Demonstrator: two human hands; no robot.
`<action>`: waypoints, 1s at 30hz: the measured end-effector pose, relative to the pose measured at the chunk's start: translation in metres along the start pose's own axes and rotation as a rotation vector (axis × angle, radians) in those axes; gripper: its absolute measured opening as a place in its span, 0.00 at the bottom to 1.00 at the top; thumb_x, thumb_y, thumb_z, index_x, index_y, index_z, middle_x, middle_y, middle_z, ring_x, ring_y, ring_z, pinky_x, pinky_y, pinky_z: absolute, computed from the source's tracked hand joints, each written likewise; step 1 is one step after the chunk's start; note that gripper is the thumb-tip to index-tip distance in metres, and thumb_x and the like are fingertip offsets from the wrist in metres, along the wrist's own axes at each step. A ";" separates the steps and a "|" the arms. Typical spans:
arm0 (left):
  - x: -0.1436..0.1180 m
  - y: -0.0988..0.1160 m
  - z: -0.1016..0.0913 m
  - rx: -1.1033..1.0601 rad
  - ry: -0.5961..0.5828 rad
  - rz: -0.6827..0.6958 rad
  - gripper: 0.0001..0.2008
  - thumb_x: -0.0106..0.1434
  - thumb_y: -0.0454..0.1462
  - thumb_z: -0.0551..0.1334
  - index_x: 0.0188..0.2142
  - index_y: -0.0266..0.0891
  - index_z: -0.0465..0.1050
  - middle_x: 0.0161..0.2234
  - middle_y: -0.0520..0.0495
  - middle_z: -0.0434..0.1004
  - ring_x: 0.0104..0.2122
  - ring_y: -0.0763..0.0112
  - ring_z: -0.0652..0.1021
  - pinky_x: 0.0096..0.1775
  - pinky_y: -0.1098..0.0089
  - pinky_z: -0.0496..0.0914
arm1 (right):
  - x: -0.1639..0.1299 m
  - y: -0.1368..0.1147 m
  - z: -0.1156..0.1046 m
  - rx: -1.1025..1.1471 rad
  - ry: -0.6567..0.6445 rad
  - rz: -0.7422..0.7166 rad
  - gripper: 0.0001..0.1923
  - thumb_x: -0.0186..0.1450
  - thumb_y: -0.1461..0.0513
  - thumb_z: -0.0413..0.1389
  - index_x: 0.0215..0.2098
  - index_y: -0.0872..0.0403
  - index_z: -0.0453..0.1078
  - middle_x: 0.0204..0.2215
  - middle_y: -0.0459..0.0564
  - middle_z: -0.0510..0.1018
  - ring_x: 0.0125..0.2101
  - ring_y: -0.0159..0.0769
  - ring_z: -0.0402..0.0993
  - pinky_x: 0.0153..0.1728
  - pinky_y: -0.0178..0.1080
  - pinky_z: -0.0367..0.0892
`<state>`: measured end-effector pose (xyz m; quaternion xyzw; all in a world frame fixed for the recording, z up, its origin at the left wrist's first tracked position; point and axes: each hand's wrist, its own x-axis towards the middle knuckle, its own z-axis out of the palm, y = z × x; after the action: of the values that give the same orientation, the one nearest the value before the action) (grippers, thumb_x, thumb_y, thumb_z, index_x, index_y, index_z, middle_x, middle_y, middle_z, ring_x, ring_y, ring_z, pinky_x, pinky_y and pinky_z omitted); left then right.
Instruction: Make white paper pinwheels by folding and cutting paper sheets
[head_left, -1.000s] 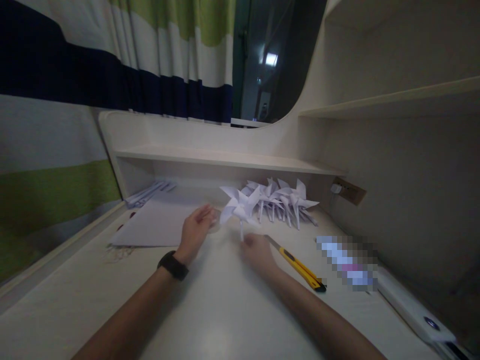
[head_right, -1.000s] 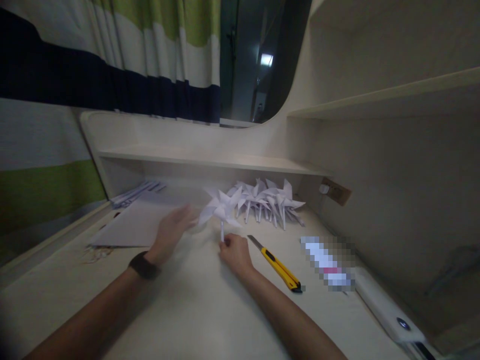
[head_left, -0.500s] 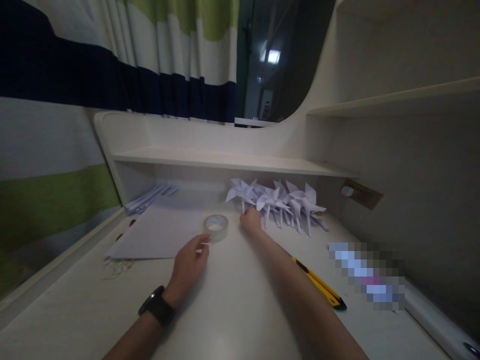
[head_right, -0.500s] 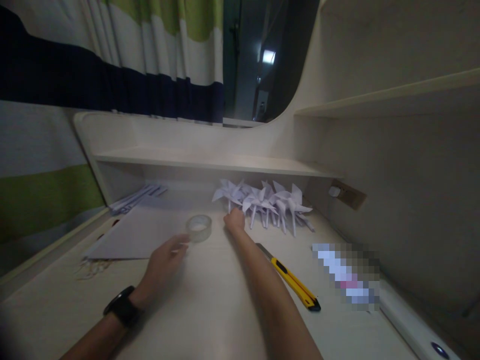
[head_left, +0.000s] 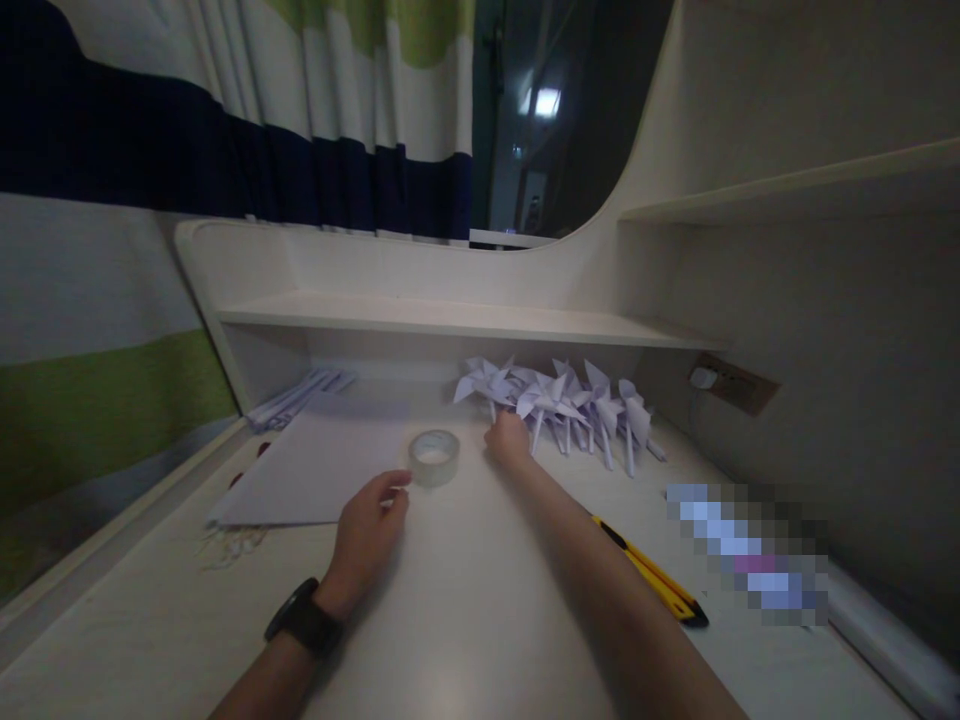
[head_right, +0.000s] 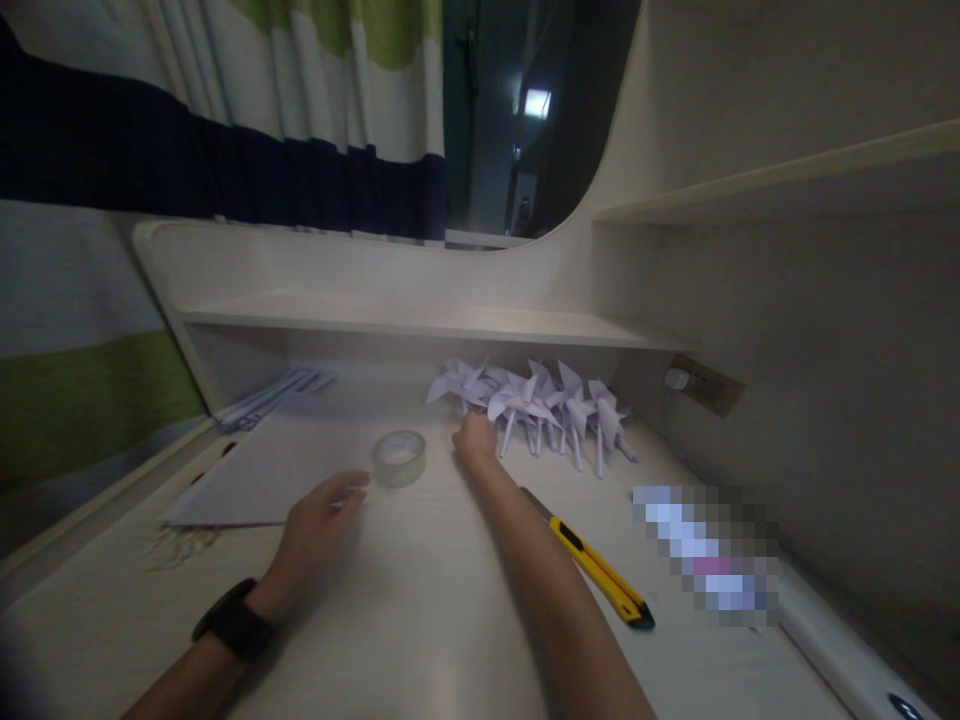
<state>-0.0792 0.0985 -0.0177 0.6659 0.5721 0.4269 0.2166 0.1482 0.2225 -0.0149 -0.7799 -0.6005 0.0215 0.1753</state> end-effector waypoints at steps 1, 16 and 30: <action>0.000 0.001 0.000 -0.002 -0.004 -0.004 0.16 0.57 0.41 0.53 0.41 0.37 0.74 0.41 0.41 0.79 0.38 0.60 0.79 0.42 0.62 0.72 | -0.002 0.002 0.000 -0.005 0.010 -0.011 0.15 0.60 0.69 0.53 0.44 0.62 0.74 0.42 0.66 0.78 0.45 0.48 0.76 0.43 0.38 0.68; -0.005 -0.001 0.006 -0.021 -0.037 -0.009 0.16 0.58 0.42 0.55 0.41 0.38 0.74 0.40 0.42 0.80 0.37 0.60 0.80 0.41 0.62 0.73 | 0.013 0.074 -0.022 -0.050 0.094 0.101 0.15 0.59 0.69 0.53 0.42 0.65 0.75 0.40 0.68 0.79 0.42 0.49 0.77 0.40 0.38 0.68; -0.005 -0.008 0.010 -0.023 -0.064 -0.025 0.16 0.57 0.43 0.56 0.41 0.38 0.74 0.38 0.42 0.81 0.35 0.58 0.80 0.39 0.62 0.73 | 0.010 0.020 -0.005 0.063 0.122 -0.160 0.14 0.67 0.60 0.50 0.43 0.57 0.75 0.42 0.60 0.80 0.44 0.42 0.75 0.44 0.35 0.62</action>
<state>-0.0758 0.0979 -0.0309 0.6694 0.5682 0.4094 0.2477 0.1712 0.2260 -0.0144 -0.7234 -0.6480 -0.0214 0.2373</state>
